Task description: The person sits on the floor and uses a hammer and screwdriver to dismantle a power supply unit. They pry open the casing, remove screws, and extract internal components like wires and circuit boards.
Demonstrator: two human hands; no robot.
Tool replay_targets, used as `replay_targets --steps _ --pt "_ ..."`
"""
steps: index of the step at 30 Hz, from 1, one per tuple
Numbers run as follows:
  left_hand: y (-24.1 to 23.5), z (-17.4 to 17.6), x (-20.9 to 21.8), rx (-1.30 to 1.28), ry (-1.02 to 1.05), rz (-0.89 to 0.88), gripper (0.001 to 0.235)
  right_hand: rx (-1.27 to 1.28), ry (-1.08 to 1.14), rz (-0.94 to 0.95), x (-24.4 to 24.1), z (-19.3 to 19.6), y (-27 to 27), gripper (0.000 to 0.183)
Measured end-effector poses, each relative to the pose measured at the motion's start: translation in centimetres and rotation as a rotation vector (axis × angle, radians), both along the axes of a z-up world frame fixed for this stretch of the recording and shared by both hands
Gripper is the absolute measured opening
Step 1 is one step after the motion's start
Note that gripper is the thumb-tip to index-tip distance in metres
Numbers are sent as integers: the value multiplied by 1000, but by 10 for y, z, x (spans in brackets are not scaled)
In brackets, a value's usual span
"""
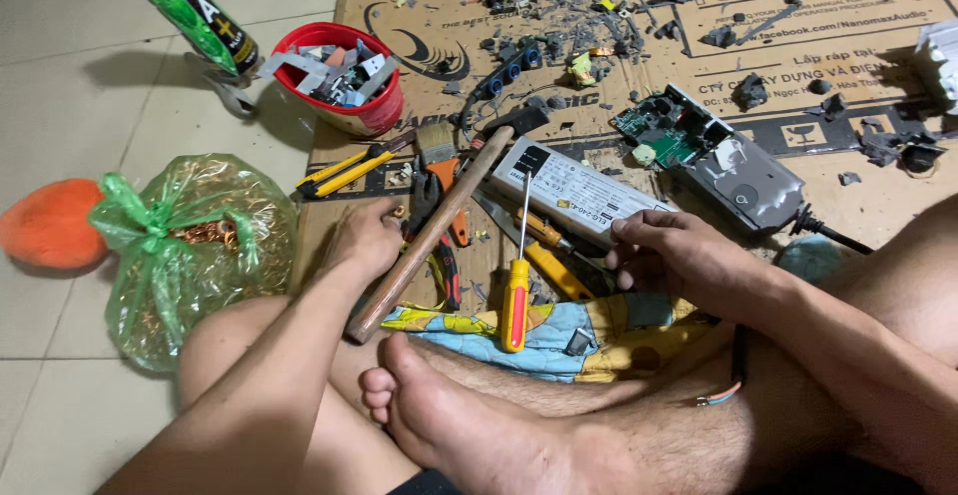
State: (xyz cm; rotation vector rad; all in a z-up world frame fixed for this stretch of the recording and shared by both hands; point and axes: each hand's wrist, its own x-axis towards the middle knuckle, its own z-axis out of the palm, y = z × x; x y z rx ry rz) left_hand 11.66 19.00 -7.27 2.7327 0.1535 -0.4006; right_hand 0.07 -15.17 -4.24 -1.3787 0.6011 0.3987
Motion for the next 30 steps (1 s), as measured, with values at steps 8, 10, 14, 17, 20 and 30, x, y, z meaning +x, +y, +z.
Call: replay_targets --steps 8,10,14,17,20,30 --pt "-4 -18 12 103 1 -19 28 14 -4 9 1 -7 -1 25" --pt "-10 3 1 89 19 31 26 11 -8 7 2 -5 -1 25" --pt "-22 64 -41 -88 -199 204 24 -58 -26 4 -4 6 6 25" --pt "14 63 -38 -135 -593 282 14 -388 -15 85 -8 40 6 25" --pt "63 54 -29 -36 -956 381 12 -814 -136 221 9 31 -12 25" --pt "103 58 -14 -1 -623 764 12 -1409 -250 510 108 -64 -57 41"
